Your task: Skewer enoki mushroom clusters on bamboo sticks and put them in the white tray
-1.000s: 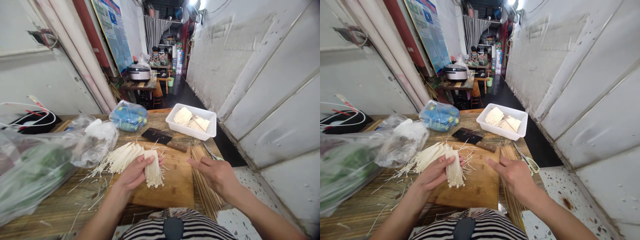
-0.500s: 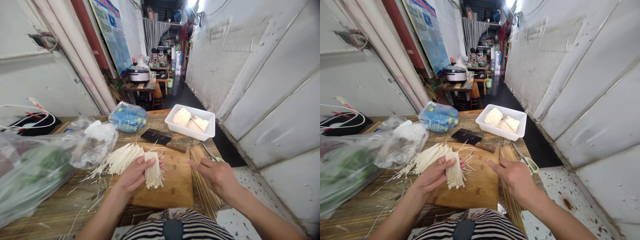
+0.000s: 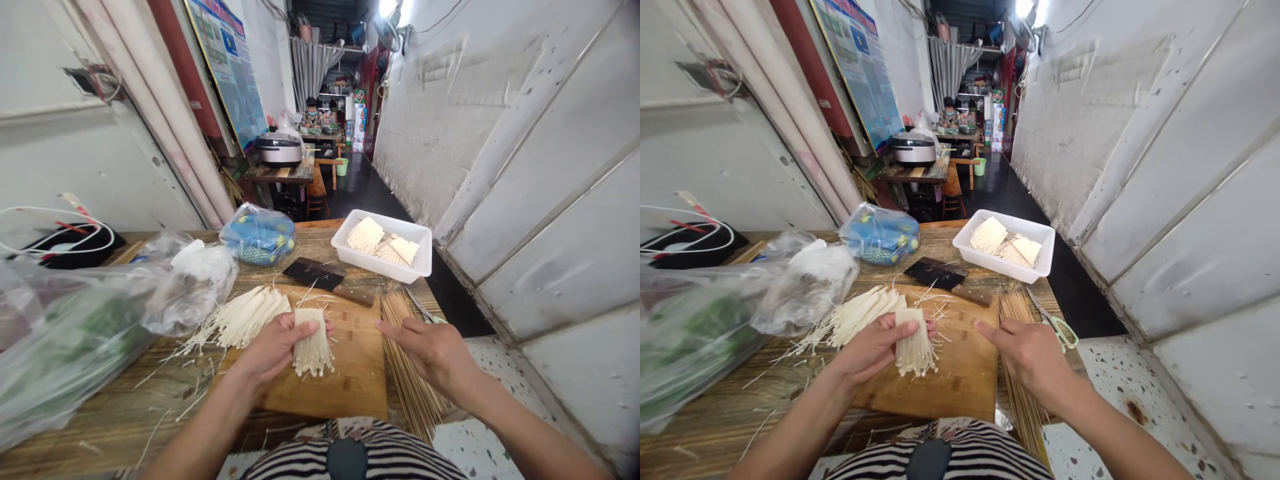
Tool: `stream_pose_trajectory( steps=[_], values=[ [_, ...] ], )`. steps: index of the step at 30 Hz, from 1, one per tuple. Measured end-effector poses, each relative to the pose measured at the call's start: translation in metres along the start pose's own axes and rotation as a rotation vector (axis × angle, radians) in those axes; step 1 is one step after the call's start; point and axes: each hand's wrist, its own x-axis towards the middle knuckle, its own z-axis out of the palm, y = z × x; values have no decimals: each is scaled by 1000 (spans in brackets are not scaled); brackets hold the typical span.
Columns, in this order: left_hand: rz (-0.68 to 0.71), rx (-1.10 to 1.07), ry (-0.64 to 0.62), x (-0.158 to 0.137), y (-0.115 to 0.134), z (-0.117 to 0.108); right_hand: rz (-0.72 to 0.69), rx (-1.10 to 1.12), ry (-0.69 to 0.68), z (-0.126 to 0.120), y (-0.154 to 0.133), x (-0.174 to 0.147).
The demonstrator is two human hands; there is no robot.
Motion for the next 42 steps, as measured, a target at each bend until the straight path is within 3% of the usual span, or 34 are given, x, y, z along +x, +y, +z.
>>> stream_pose_trajectory(
  steps=[14, 19, 28, 40, 42],
  values=[
    [50, 79, -71, -2, 0, 16, -18, 211, -2, 1, -4, 11],
    [219, 181, -38, -12, 0, 19, 6, 339, 87, 0, -6, 11],
    [451, 443, 18, -26, 9, 24, -16, 363, 27, -15, -9, 9],
    [395, 370, -42, -35, 13, 32, -71, 296, -26, -25, -11, 9],
    [366, 280, -33, -36, 14, 34, -80, 297, -23, -26, -12, 11]
  ],
)
